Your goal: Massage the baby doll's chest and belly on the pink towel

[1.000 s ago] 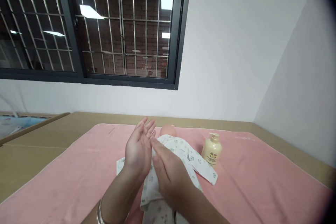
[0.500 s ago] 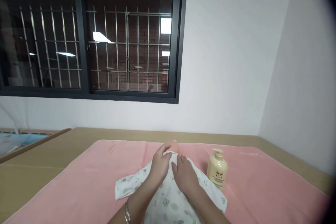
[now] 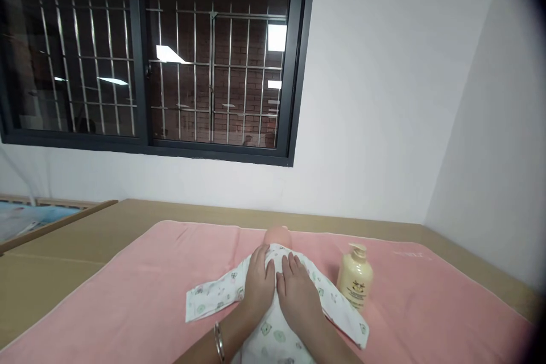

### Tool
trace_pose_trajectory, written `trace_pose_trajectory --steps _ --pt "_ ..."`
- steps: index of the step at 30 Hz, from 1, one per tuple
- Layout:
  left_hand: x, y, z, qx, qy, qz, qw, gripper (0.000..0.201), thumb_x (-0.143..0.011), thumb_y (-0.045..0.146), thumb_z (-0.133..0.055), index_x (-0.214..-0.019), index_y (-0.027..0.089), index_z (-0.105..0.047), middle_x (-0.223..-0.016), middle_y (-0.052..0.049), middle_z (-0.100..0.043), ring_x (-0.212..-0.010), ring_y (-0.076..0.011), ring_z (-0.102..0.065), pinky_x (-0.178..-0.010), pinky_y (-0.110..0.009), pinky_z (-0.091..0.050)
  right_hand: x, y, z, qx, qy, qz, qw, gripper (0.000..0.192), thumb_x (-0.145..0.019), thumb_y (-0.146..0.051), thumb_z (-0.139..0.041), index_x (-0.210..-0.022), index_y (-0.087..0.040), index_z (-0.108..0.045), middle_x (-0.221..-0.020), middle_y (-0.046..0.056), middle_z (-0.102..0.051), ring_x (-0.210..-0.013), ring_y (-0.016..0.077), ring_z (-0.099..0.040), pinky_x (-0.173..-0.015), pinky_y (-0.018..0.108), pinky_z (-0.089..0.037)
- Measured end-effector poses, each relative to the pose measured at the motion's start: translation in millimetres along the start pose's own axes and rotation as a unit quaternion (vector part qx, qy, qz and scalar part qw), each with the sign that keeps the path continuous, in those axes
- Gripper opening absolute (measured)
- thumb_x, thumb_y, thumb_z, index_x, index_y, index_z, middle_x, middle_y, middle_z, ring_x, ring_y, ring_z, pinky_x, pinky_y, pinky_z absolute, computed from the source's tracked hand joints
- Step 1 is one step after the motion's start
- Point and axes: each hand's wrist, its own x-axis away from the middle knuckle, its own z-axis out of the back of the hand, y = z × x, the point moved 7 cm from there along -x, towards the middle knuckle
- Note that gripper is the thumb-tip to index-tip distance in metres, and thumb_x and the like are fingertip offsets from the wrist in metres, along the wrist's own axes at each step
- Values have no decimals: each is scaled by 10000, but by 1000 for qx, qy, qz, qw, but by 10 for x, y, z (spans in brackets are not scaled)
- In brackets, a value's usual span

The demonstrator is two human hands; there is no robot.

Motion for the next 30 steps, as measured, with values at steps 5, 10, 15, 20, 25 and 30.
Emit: trace_pose_trajectory --steps 5,10,15,20,25,30 --pt "-12 50 33 -51 11 -20 998 328 -880 190 -394 -1169 161 -546 -1205 -121 -583 -1153 -244 -533 -1027 -468 -416 34 -95 13 -62 7 73 995 492 -933 -215 -327 -1391 -134 -488 -1491 71 -392 -1417 217 -284 -1186 393 -170" --pt "-1 78 -5 -133 -16 -8 991 319 -823 145 -421 -1092 125 -590 -1087 -127 -617 -1072 -261 -551 -984 -451 -431 -164 193 -24 -98 1 43 994 527 -965 -329 -315 -1427 -100 -420 -1503 98 -367 -1420 204 -275 -1181 395 -176" --pt "33 125 -42 -179 -68 -11 982 359 -862 194 -394 -1147 130 -602 -1131 -127 -631 -1111 -266 -544 -997 -431 -409 -216 269 -68 -59 -46 59 995 598 -968 -415 -330 -1468 -87 -335 -1542 107 -286 -1439 215 -220 -1182 383 -150" --pt "-33 64 -44 -229 -93 33 968 392 -860 273 -421 -1162 122 -618 -1163 -140 -650 -1138 -274 -554 -1015 -411 -384 -149 138 11 18 -38 59 997 545 -992 -357 -266 -1433 -68 -399 -1485 151 -396 -1399 241 -318 -1159 383 -196" --pt "-88 17 -77 -242 -112 38 963 421 -849 328 -435 -1158 120 -631 -1216 -156 -641 -1176 -290 -546 -1027 -420 -382 -40 -44 78 98 -28 34 994 475 -986 -256 -269 -1323 -43 -527 -1333 193 -559 -1290 264 -470 -1083 362 -304" --pt "-69 23 -88 -214 -114 -8 970 429 -874 309 -412 -1202 128 -620 -1270 -129 -624 -1207 -264 -536 -1069 -415 -364 21 -104 78 115 0 21 993 427 -971 -220 -310 -1257 -45 -574 -1273 208 -596 -1245 266 -511 -1062 366 -318"
